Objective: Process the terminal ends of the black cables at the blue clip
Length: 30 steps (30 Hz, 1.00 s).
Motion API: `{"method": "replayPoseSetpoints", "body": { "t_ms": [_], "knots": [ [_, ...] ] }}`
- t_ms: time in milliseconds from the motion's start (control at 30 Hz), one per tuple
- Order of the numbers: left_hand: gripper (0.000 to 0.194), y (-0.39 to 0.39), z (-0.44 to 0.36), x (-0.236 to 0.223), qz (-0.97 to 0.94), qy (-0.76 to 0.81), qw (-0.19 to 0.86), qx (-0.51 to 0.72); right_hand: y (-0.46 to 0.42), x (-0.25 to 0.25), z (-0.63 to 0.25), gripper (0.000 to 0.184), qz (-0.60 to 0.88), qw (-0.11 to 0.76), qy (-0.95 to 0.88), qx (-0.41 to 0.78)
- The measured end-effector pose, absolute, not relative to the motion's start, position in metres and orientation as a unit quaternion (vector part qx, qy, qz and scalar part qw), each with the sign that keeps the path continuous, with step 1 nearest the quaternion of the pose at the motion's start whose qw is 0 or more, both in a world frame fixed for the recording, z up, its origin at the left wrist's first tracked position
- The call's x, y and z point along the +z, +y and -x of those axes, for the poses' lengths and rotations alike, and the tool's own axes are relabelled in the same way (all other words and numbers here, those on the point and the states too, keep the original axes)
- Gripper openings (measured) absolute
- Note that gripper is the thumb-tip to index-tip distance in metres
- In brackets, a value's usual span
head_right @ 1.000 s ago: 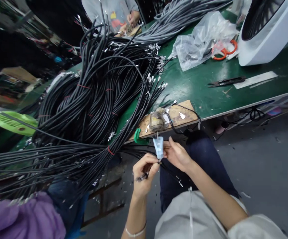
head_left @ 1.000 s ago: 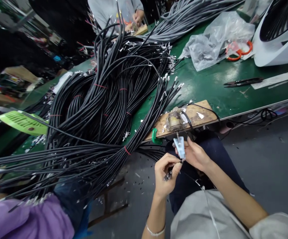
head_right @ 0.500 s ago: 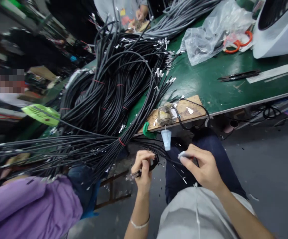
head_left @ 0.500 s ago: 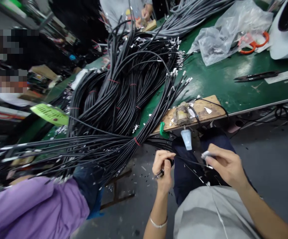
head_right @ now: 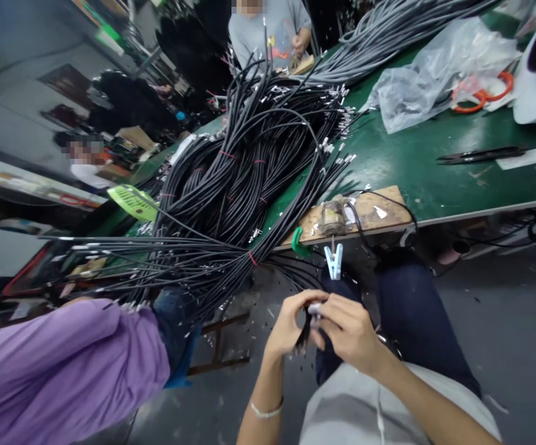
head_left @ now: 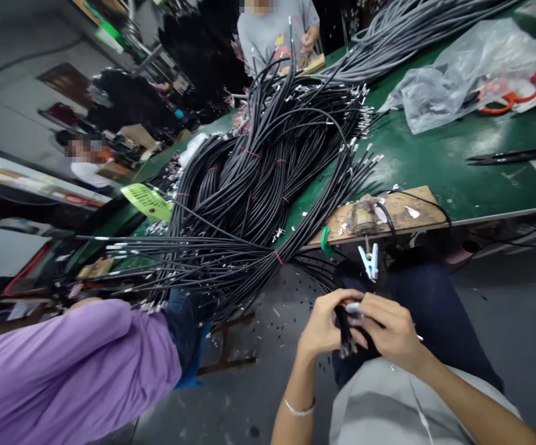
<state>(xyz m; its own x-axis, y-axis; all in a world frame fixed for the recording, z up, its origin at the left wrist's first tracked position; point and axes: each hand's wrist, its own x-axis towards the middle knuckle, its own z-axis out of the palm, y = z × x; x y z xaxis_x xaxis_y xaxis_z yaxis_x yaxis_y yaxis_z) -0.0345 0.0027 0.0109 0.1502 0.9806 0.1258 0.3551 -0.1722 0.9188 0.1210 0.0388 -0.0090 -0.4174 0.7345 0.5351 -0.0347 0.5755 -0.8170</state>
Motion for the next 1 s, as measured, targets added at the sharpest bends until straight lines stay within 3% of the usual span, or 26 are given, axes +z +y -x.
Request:
{"method": "replayPoseSetpoints", "body": {
  "t_ms": [67,133,267,467,533,733,867,1000],
  "knots": [
    [0.017,0.000,0.035,0.007,-0.658,0.521,0.336,0.427,0.040,-0.011,-0.125,0.015,0.296,0.481,-0.687,0.458],
    [0.007,-0.003,0.030,0.002,-0.650,0.525,0.288,0.468,0.041,-0.011,-0.127,0.014,0.335,0.479,-0.645,0.493],
    [0.013,-0.005,0.016,0.000,-0.638,0.538,0.245,0.494,0.044,-0.011,-0.130,0.008,0.372,0.486,-0.610,0.503],
    [0.011,0.000,-0.001,0.007,-0.651,0.601,0.233,0.402,0.045,-0.017,-0.130,0.020,0.427,0.537,-0.612,0.394],
    [0.007,0.002,-0.004,0.007,-0.635,0.615,0.237,0.403,0.044,-0.020,-0.126,0.016,0.412,0.554,-0.574,0.441],
    [0.006,0.005,-0.004,0.006,-0.612,0.612,0.261,0.428,0.045,-0.022,-0.115,0.018,0.322,0.529,-0.263,0.740],
    [0.014,0.005,-0.002,0.011,-0.618,0.600,0.292,0.415,0.052,-0.025,-0.119,0.014,0.290,0.481,-0.214,0.799],
    [0.029,0.006,0.000,0.018,-0.619,0.598,0.323,0.394,0.056,-0.033,-0.128,0.017,0.294,0.454,-0.308,0.783]
  ]
}}
